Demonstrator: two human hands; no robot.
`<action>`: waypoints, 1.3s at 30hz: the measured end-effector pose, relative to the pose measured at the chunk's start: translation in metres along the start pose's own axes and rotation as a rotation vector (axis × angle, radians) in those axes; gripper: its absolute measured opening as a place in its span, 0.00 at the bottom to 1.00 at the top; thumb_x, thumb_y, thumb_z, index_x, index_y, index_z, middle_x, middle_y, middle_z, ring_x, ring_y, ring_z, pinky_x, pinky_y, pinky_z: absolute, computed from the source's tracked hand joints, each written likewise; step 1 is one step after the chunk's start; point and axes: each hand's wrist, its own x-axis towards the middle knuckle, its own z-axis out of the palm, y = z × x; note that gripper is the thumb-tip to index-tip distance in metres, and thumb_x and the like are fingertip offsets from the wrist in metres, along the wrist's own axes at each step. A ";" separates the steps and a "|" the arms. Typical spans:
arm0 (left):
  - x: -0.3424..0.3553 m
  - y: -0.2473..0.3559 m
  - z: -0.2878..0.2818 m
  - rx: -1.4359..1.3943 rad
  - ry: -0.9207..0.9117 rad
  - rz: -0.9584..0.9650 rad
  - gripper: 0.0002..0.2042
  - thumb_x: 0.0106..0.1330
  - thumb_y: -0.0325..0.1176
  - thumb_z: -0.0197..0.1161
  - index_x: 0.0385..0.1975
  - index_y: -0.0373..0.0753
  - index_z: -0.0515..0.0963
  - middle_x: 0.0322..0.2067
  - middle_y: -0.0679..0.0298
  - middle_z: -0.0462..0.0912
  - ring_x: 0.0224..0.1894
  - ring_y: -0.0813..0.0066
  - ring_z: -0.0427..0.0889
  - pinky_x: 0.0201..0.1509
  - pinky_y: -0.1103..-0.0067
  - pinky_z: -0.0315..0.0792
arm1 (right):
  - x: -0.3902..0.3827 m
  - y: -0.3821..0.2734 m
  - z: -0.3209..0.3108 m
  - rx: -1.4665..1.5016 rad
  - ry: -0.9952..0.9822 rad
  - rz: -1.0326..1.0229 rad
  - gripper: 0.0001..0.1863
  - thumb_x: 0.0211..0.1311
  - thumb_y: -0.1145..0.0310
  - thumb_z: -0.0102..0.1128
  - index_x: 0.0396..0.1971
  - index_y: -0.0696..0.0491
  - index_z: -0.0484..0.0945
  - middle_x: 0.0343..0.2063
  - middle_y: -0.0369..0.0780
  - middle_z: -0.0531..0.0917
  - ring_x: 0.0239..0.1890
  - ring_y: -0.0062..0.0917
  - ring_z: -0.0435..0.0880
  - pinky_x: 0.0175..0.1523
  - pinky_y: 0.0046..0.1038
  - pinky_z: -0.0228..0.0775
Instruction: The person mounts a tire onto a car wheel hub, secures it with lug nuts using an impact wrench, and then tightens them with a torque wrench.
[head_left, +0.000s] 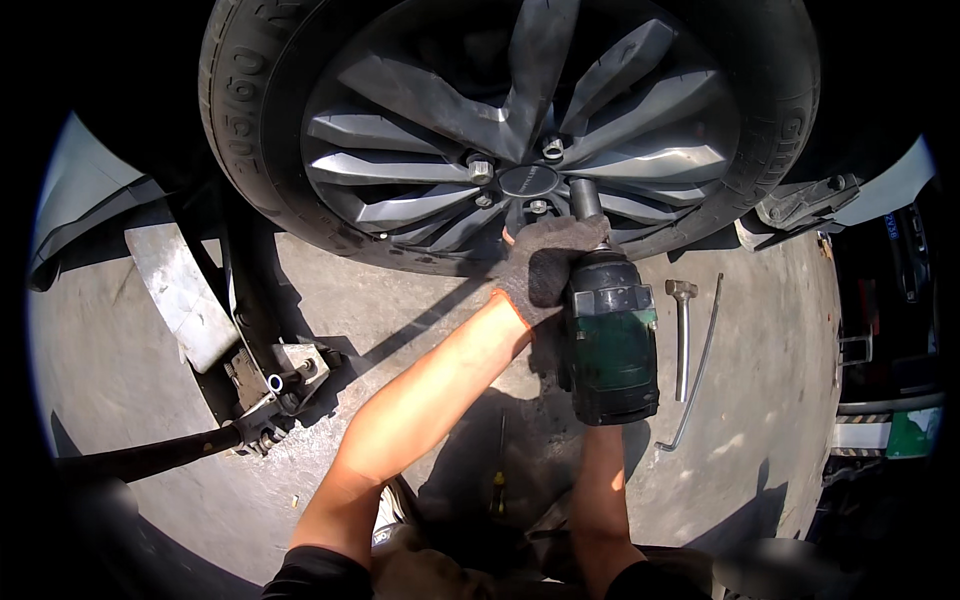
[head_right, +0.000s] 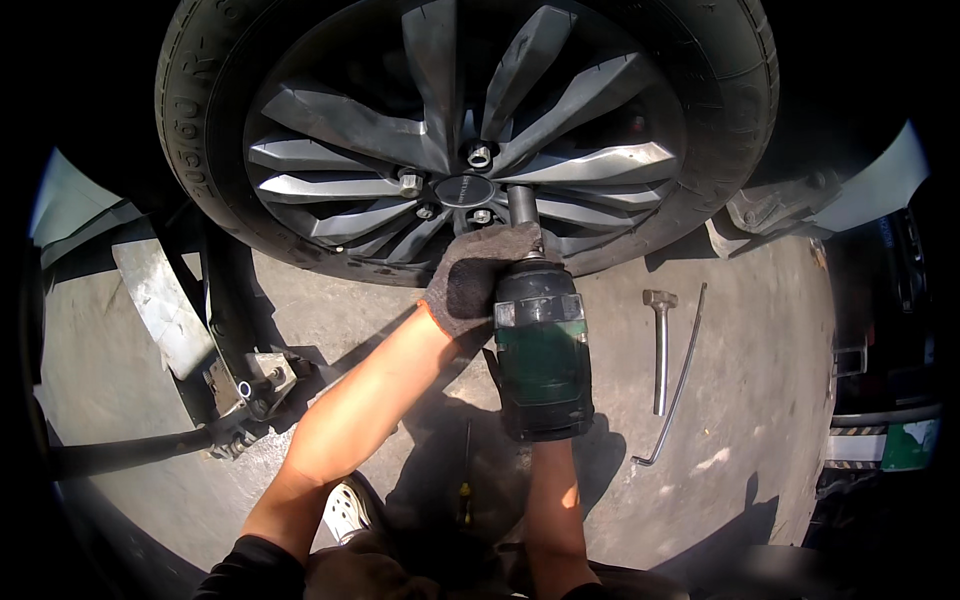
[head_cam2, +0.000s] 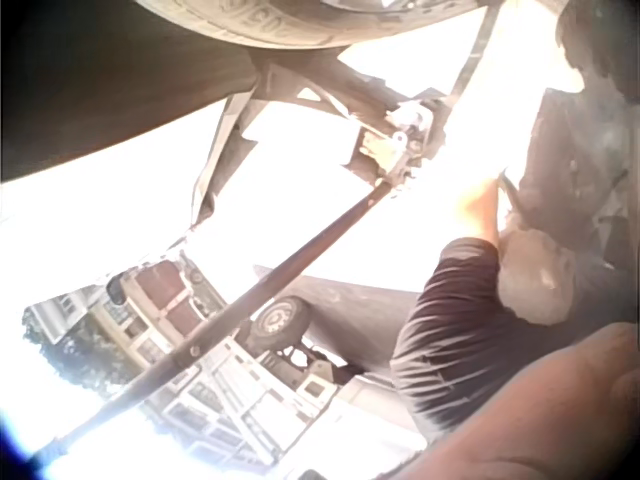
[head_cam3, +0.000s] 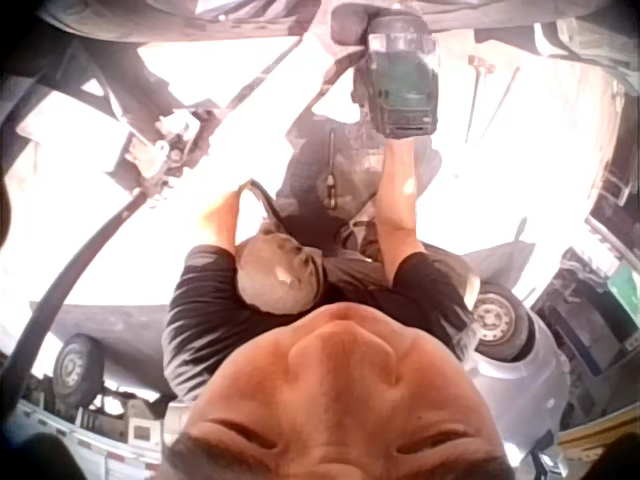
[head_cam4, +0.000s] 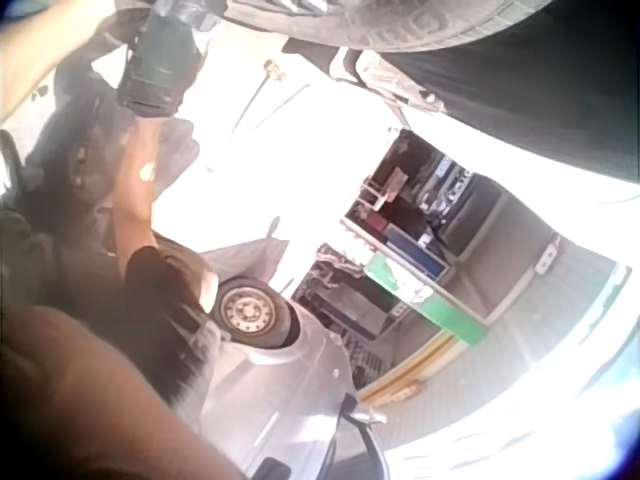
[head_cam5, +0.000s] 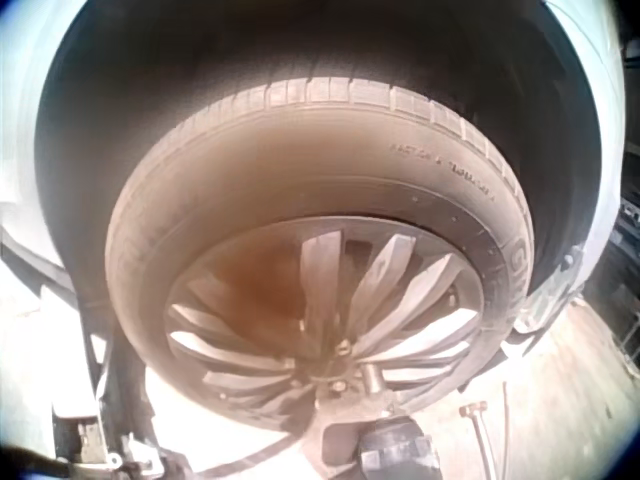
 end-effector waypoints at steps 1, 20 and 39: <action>0.002 -0.005 0.000 0.083 0.009 0.089 0.11 0.62 0.33 0.64 0.38 0.32 0.78 0.33 0.58 0.81 0.35 0.73 0.83 0.40 0.76 0.79 | 0.007 -0.016 -0.011 -0.176 -0.014 -0.101 0.19 0.57 0.59 0.64 0.46 0.52 0.80 0.44 0.42 0.82 0.50 0.36 0.80 0.58 0.41 0.70; 0.016 0.015 0.021 0.180 0.160 -0.046 0.10 0.61 0.34 0.66 0.33 0.33 0.77 0.24 0.59 0.81 0.22 0.73 0.81 0.26 0.78 0.77 | 0.003 -0.007 0.029 0.028 0.206 0.065 0.20 0.60 0.62 0.60 0.51 0.52 0.77 0.49 0.44 0.80 0.51 0.38 0.78 0.58 0.41 0.69; 0.015 0.024 0.025 0.238 0.384 -0.184 0.15 0.57 0.37 0.68 0.37 0.32 0.80 0.28 0.58 0.81 0.24 0.67 0.81 0.28 0.72 0.78 | 0.004 -0.018 0.006 0.176 -0.127 0.068 0.18 0.58 0.70 0.59 0.49 0.50 0.80 0.49 0.45 0.80 0.54 0.40 0.77 0.57 0.40 0.70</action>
